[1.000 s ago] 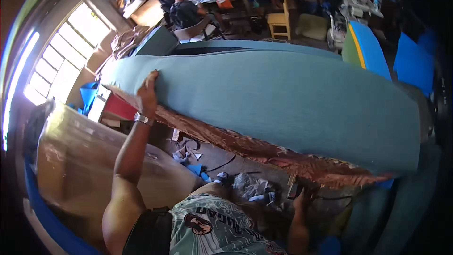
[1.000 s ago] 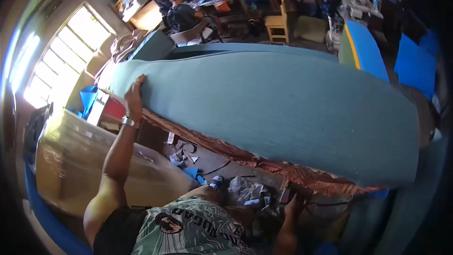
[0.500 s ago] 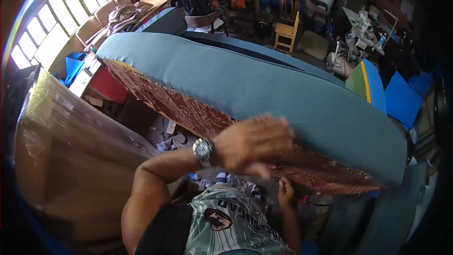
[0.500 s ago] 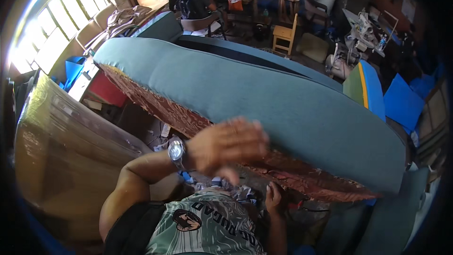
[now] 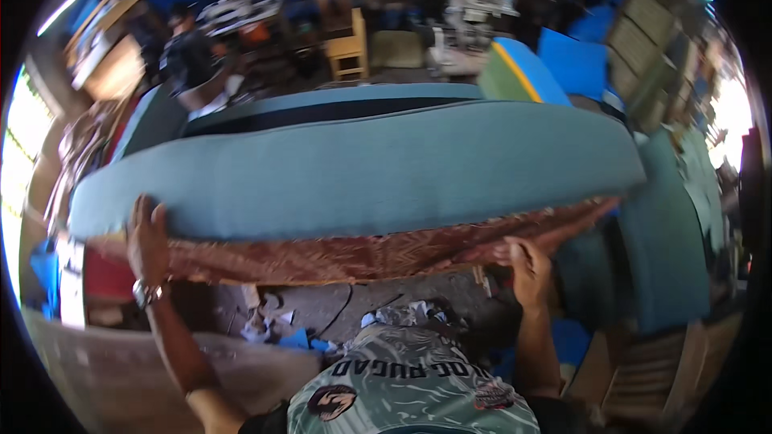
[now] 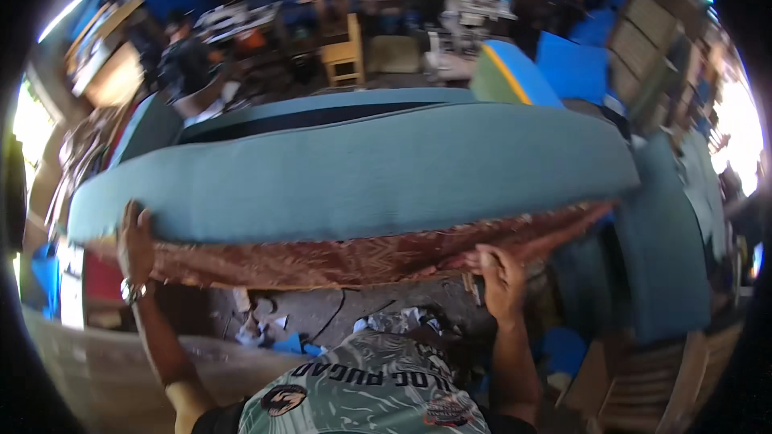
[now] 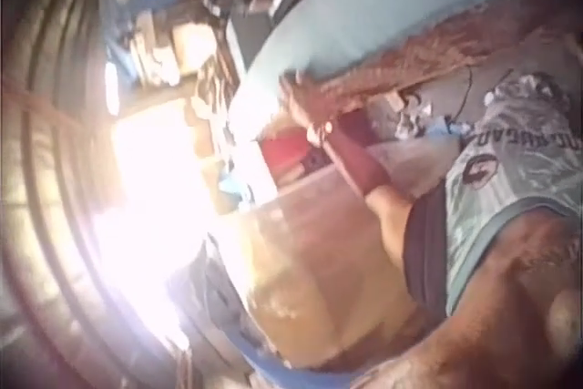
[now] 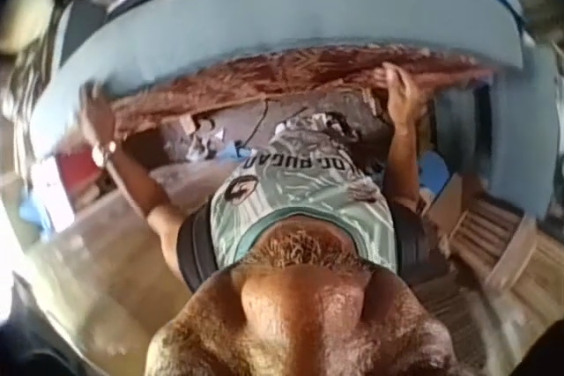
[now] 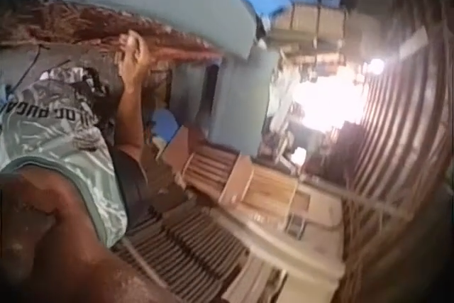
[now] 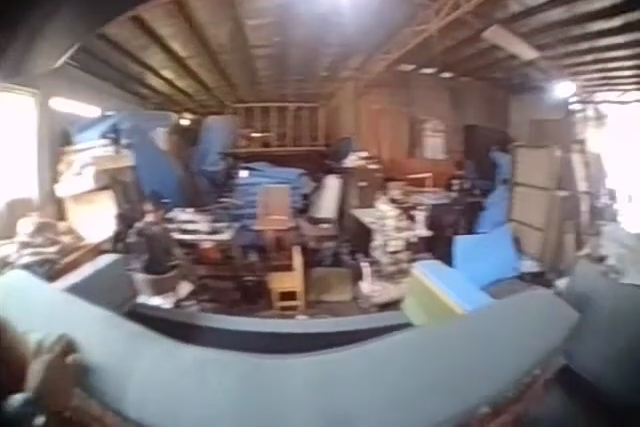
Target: Secure fabric onto a sofa frame using a pneumatic stapler and hand stretching.
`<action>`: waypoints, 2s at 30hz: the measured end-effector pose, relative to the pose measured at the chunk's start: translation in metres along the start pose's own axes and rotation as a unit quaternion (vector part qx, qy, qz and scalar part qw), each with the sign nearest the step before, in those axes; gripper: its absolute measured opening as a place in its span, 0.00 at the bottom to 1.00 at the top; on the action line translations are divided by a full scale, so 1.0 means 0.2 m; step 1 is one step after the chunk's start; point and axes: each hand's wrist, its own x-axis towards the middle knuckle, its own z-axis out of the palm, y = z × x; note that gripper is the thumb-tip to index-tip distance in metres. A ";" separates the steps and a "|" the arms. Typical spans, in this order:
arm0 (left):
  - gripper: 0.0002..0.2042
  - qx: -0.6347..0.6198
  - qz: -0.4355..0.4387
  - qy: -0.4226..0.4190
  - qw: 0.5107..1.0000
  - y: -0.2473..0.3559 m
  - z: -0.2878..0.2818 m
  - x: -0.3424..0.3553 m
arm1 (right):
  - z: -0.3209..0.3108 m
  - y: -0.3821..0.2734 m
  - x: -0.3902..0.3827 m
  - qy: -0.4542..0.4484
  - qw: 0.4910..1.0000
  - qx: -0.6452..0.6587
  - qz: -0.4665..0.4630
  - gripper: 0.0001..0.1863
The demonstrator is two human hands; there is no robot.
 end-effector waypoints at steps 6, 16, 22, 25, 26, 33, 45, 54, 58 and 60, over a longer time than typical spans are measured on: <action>0.31 -0.123 0.263 -0.089 0.953 0.53 -0.06 0.10 | 0.21 -0.05 -0.05 0.024 0.955 0.292 0.048 0.23; 0.30 -0.226 0.519 -0.176 0.806 1.54 -0.21 0.05 | 0.16 -0.19 0.05 0.077 0.886 0.455 0.046 0.27; 0.33 -0.140 0.627 -0.136 0.754 1.89 -0.25 -0.13 | 0.16 -0.20 0.06 0.053 0.842 0.533 0.073 0.26; 0.33 -0.171 0.688 -0.155 0.688 1.97 -0.27 -0.21 | 0.16 -0.21 0.08 0.031 0.829 0.553 0.085 0.21; 0.32 -0.183 0.692 -0.159 0.680 1.99 -0.27 -0.22 | 0.16 -0.21 0.09 0.032 0.828 0.552 0.091 0.19; 0.22 -0.286 0.720 -0.174 0.608 1.97 -0.26 0.00 | 0.26 -0.22 0.10 -0.039 0.839 0.540 0.061 0.10; 0.38 -0.295 0.534 -0.486 0.626 2.14 0.37 0.97 | 0.52 -0.33 0.23 0.296 0.885 0.350 0.084 0.15; 0.37 -0.168 0.610 -0.648 0.424 2.63 1.11 0.76 | 0.59 -0.30 0.24 0.398 0.851 0.342 0.012 0.06; 0.38 -0.070 0.574 -0.709 0.403 2.62 1.35 0.77 | 0.55 -0.22 0.17 0.362 0.907 0.212 0.034 0.08; 0.38 -0.063 0.539 -0.734 0.408 2.64 1.42 0.76 | 0.52 -0.20 0.14 0.305 0.942 0.141 0.018 0.13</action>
